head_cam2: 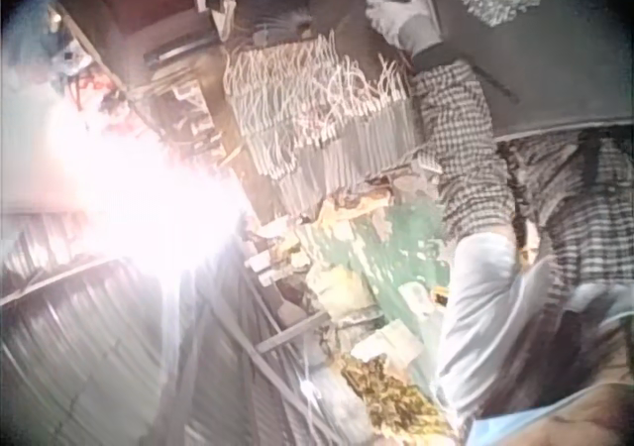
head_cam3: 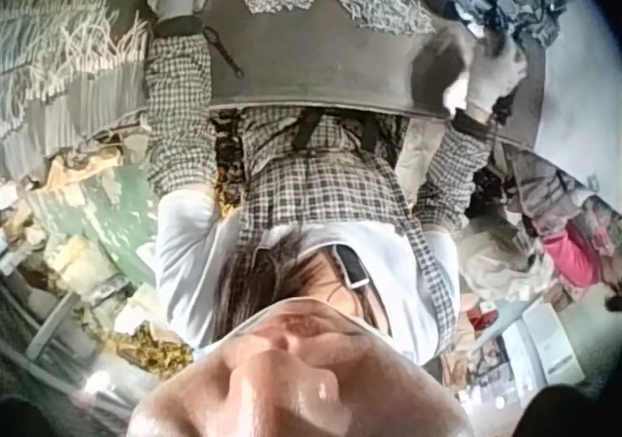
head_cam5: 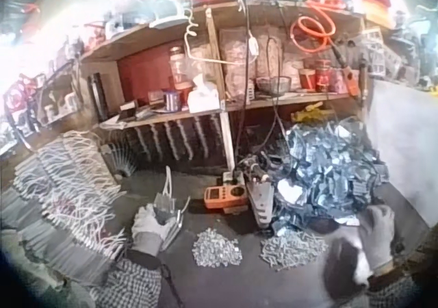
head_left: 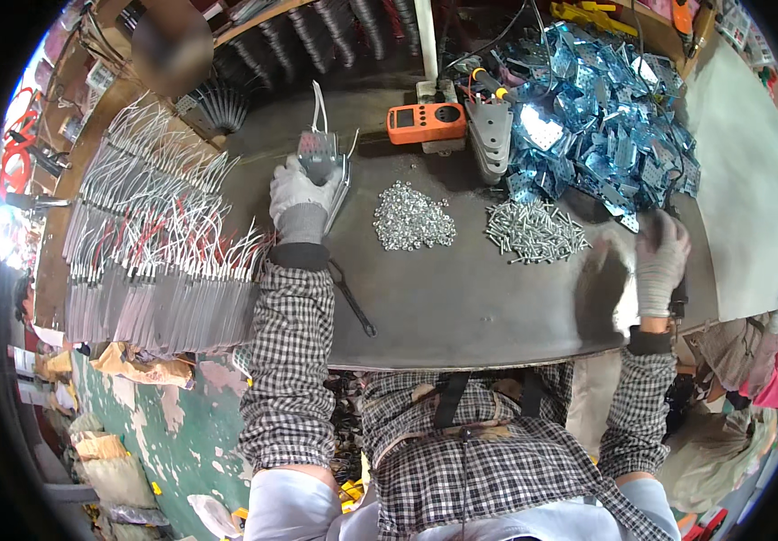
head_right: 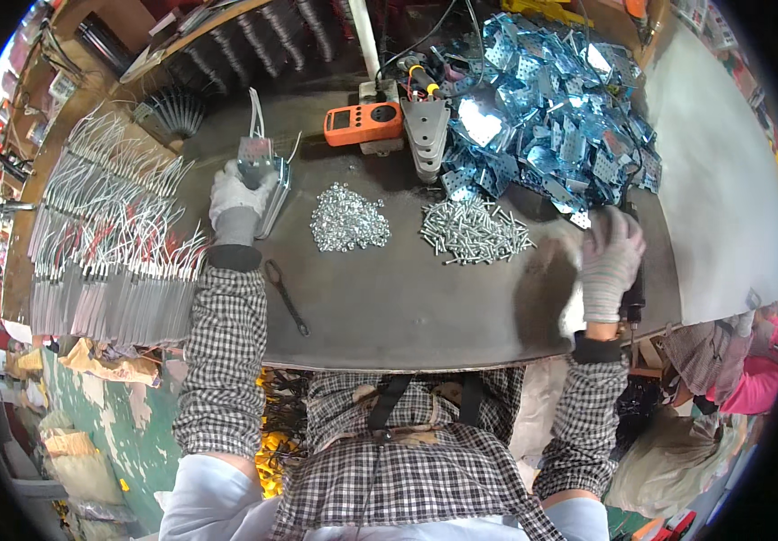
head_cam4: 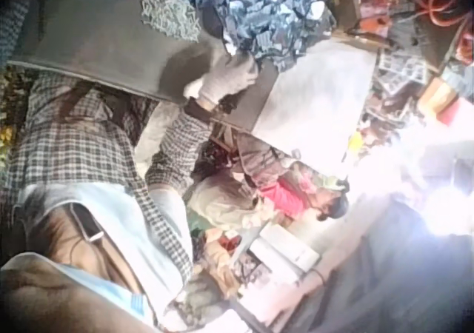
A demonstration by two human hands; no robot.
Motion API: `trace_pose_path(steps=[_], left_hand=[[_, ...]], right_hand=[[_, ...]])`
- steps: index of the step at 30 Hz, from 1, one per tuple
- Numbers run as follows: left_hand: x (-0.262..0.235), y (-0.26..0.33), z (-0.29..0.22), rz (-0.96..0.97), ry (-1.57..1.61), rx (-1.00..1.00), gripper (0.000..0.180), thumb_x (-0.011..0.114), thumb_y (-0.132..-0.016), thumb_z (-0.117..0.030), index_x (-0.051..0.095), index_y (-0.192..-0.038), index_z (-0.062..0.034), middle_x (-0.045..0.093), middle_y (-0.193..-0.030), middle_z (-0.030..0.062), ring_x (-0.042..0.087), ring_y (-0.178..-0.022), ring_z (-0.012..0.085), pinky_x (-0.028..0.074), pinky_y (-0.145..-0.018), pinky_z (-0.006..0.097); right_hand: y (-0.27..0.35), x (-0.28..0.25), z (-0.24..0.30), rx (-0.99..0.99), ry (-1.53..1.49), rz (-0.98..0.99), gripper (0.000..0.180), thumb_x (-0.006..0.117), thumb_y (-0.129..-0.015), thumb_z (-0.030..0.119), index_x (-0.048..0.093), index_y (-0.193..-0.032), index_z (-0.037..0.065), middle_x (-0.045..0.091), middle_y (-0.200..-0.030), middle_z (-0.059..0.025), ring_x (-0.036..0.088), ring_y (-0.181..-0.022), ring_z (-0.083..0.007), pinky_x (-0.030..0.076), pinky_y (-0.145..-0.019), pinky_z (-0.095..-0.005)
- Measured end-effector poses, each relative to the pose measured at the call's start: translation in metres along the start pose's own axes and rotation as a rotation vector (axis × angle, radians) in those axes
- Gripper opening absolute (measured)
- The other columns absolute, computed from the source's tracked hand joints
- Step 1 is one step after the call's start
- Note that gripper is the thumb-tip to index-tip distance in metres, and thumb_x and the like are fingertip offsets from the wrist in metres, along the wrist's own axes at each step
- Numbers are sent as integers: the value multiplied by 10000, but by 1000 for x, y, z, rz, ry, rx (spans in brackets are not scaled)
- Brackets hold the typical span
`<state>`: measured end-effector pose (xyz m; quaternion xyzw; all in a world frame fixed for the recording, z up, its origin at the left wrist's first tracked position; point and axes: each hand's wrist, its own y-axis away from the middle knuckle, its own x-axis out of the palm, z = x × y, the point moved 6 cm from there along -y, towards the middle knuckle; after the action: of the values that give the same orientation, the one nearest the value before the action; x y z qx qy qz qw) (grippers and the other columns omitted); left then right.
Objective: Assembling small metal bracket components with wires using a powered screwdriver.
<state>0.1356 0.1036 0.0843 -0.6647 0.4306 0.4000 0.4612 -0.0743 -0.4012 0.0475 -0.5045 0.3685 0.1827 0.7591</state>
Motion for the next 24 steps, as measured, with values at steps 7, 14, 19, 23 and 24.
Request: trace_pose_path(steps=[7, 14, 19, 23, 24], left_hand=[[33, 27, 34, 130, -267, -46, 874, 730, -804, -394, 261, -1456, -49, 642, -1104, 172, 648, -1022, 330, 530, -859, 448], [-91, 125, 6, -378, 58, 508, 881, 770, -738, -157, 305, -1466, 10, 463, -1419, 209, 405, -1356, 325, 348, -1104, 399], [-139, 133, 156, -557, -343, 198, 512, 641, -885, -266, 557, -1355, -83, 596, -1306, 168, 554, -1199, 361, 452, -989, 423], [-148, 136, 189, -417, -16, -210, 393, 687, -894, -134, 629, -1268, -27, 690, -1156, 151, 667, -974, 177, 524, -815, 290], [-152, 134, 181, -439, 112, -47, 407, 682, -898, -126, 610, -1283, -13, 671, -1197, 158, 655, -1015, 185, 515, -851, 293]], right_hand=[[39, 23, 79, -97, -328, 99, 426, 706, -760, 68, 612, -1176, 93, 586, -1169, -120, 537, -1101, -340, 455, -939, -427], [49, 36, 57, -68, -355, 104, 387, 688, -753, 27, 632, -1133, 65, 576, -1180, -150, 540, -1099, -348, 447, -946, -436], [47, 28, 82, -130, -427, 136, 378, 672, -753, 36, 615, -1127, 53, 589, -1141, -155, 530, -1103, -370, 431, -946, -467], [44, 18, 95, -217, -474, 146, 348, 683, -775, 55, 603, -1114, 56, 580, -1153, -136, 519, -1100, -355, 415, -965, -459], [41, 16, 89, -217, -454, 126, 349, 684, -775, 54, 604, -1115, 59, 583, -1138, -137, 535, -1074, -350, 431, -943, -450]])
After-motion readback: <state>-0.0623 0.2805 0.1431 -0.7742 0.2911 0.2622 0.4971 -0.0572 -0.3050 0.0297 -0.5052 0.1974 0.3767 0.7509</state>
